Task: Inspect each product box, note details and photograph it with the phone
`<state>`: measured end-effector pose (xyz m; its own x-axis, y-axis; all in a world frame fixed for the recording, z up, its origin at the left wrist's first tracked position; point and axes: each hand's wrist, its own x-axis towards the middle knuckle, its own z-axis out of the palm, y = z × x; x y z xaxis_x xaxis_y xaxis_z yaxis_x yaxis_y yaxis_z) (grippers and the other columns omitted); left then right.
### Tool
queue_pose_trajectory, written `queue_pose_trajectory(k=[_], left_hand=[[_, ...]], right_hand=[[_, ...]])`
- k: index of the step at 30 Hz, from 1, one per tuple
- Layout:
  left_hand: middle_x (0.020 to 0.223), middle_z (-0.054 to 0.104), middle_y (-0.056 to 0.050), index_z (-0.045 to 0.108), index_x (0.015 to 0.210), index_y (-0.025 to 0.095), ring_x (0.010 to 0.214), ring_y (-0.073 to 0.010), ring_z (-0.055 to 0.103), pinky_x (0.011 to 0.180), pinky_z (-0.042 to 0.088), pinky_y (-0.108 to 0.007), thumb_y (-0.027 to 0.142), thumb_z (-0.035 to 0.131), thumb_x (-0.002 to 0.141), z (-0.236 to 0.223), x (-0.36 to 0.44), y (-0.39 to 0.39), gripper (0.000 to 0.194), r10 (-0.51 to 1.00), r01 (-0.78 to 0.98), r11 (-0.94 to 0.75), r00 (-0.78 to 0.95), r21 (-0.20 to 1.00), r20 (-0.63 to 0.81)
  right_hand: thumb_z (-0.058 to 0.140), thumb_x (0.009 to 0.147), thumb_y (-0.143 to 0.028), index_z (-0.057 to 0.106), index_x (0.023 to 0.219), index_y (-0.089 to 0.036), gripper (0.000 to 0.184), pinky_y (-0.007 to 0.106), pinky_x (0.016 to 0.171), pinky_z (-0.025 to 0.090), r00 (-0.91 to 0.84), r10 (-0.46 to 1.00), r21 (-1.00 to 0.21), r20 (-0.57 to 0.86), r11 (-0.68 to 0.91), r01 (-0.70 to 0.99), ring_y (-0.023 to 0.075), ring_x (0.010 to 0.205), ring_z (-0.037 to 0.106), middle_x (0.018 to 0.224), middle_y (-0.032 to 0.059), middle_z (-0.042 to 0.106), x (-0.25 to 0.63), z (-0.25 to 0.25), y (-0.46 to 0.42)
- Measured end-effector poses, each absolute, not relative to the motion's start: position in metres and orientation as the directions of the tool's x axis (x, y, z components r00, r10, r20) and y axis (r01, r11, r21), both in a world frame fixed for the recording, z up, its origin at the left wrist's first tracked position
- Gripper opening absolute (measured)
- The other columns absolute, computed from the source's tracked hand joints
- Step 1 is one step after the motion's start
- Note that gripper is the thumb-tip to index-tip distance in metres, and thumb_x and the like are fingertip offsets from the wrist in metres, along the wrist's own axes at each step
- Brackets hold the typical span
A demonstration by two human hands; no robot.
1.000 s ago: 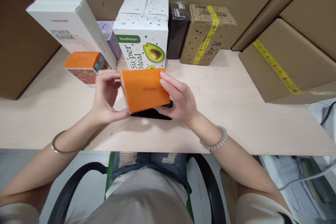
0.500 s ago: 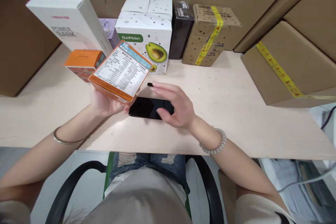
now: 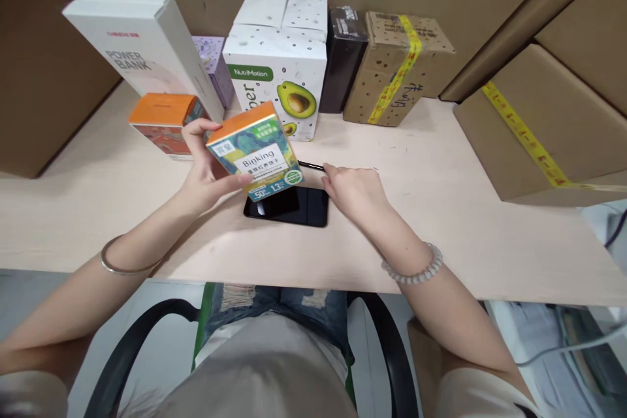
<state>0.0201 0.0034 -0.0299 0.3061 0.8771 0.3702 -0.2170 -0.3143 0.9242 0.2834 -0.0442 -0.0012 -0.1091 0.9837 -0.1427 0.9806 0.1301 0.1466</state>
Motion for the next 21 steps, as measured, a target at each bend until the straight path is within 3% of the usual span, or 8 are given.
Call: queue_pose_trajectory(k=[2, 5, 8, 13, 15, 17, 19, 21], left_hand=[[0.145, 0.048, -0.007, 0.042, 0.126, 0.032, 0.135, -0.028, 0.06, 0.111, 0.058, -0.045, 0.041, 0.102, 0.068, -0.041, 0.016, 0.011, 0.084, 0.794, -0.119, -0.503, 0.328, 0.856, 0.512], [0.136, 0.049, -0.009, 0.05, 0.133, 0.032, 0.139, -0.0323, 0.051, 0.12, 0.047, -0.052, 0.05, 0.103, 0.066, -0.049, 0.009, 0.021, 0.088, 0.701, 0.003, -0.666, 0.343, 0.746, 0.625], [0.13, 0.054, -0.01, 0.058, 0.136, 0.034, 0.138, -0.0365, 0.047, 0.124, 0.039, -0.059, 0.051, 0.103, 0.065, -0.046, 0.005, 0.023, 0.086, 0.675, 0.085, -0.707, 0.379, 0.702, 0.633], [0.119, 0.054, -0.009, 0.071, 0.125, 0.03, 0.123, -0.0344, 0.055, 0.116, 0.047, -0.056, 0.047, 0.102, 0.063, -0.035, 0.007, 0.013, 0.071, 0.629, 0.121, -0.756, 0.405, 0.643, 0.664], [0.115, 0.053, -0.008, 0.073, 0.12, 0.029, 0.119, -0.0336, 0.056, 0.113, 0.049, -0.055, 0.047, 0.104, 0.061, -0.034, 0.01, 0.01, 0.069, 0.629, 0.097, -0.752, 0.401, 0.653, 0.666], [0.112, 0.052, -0.007, 0.073, 0.12, 0.029, 0.116, -0.0331, 0.057, 0.111, 0.05, -0.055, 0.048, 0.105, 0.06, -0.034, 0.012, 0.007, 0.07, 0.62, 0.066, -0.755, 0.397, 0.652, 0.677], [0.113, 0.052, -0.007, 0.072, 0.128, 0.032, 0.115, -0.0318, 0.058, 0.107, 0.052, -0.053, 0.044, 0.103, 0.064, -0.034, 0.014, 0.004, 0.072, 0.554, 0.031, -0.803, 0.405, 0.595, 0.727], [0.116, 0.053, -0.007, 0.065, 0.143, 0.036, 0.114, -0.03, 0.058, 0.103, 0.054, -0.048, 0.037, 0.099, 0.071, -0.032, 0.016, 0.0, 0.08, 0.446, -0.006, -0.865, 0.445, 0.501, 0.776]], right_hand=[[0.04, 0.113, -0.031, 0.069, 0.145, -0.021, 0.044, 0.038, 0.069, 0.043, -0.093, 0.985, 0.168, -0.142, 0.117, 0.979, 0.0326, 0.1, 0.084, 0.12, 0.0132, 0.087, 0.284, -0.003, -0.043], [0.042, 0.109, -0.024, 0.076, 0.129, -0.018, 0.04, 0.037, 0.065, 0.041, -0.087, 0.991, 0.16, -0.104, 0.103, 0.982, 0.0322, 0.094, 0.083, 0.11, 0.0133, 0.088, 0.287, -0.008, -0.04], [0.052, 0.101, -0.022, 0.08, 0.112, -0.019, 0.03, 0.038, 0.064, 0.042, -0.087, 0.996, 0.096, 0.023, 0.084, 0.992, 0.0317, 0.084, 0.081, 0.098, 0.0144, 0.087, 0.291, -0.013, -0.038], [0.065, 0.089, -0.026, 0.075, 0.105, -0.018, 0.02, 0.039, 0.063, 0.047, 0.028, 0.983, -0.032, 0.18, -0.022, 0.999, 0.0324, 0.07, 0.074, 0.075, 0.012, 0.08, 0.301, -0.013, -0.037], [0.067, 0.09, -0.031, 0.072, 0.107, -0.019, 0.022, 0.04, 0.065, 0.05, 0.096, 0.962, -0.181, 0.256, -0.05, 0.982, 0.0314, 0.067, 0.072, 0.07, 0.0084, 0.076, 0.306, -0.011, -0.038], [0.062, 0.097, -0.04, 0.069, 0.112, -0.022, 0.025, 0.04, 0.062, 0.052, 0.169, 0.934, -0.476, 0.314, 0.001, 0.88, 0.0276, 0.062, 0.071, 0.071, 0.0055, 0.075, 0.309, -0.01, -0.041], [0.055, 0.106, -0.051, 0.066, 0.119, -0.025, 0.031, 0.038, 0.059, 0.056, 0.206, 0.915, -0.75, 0.348, 0.139, 0.646, 0.0245, 0.062, 0.073, 0.082, 0.0053, 0.08, 0.308, -0.01, -0.044], [0.051, 0.109, -0.061, 0.063, 0.12, -0.029, 0.036, 0.041, 0.07, 0.064, 0.164, 0.895, -0.854, 0.415, 0.32, 0.411, 0.0249, 0.081, 0.083, 0.104, 0.0074, 0.085, 0.303, -0.012, -0.046]])
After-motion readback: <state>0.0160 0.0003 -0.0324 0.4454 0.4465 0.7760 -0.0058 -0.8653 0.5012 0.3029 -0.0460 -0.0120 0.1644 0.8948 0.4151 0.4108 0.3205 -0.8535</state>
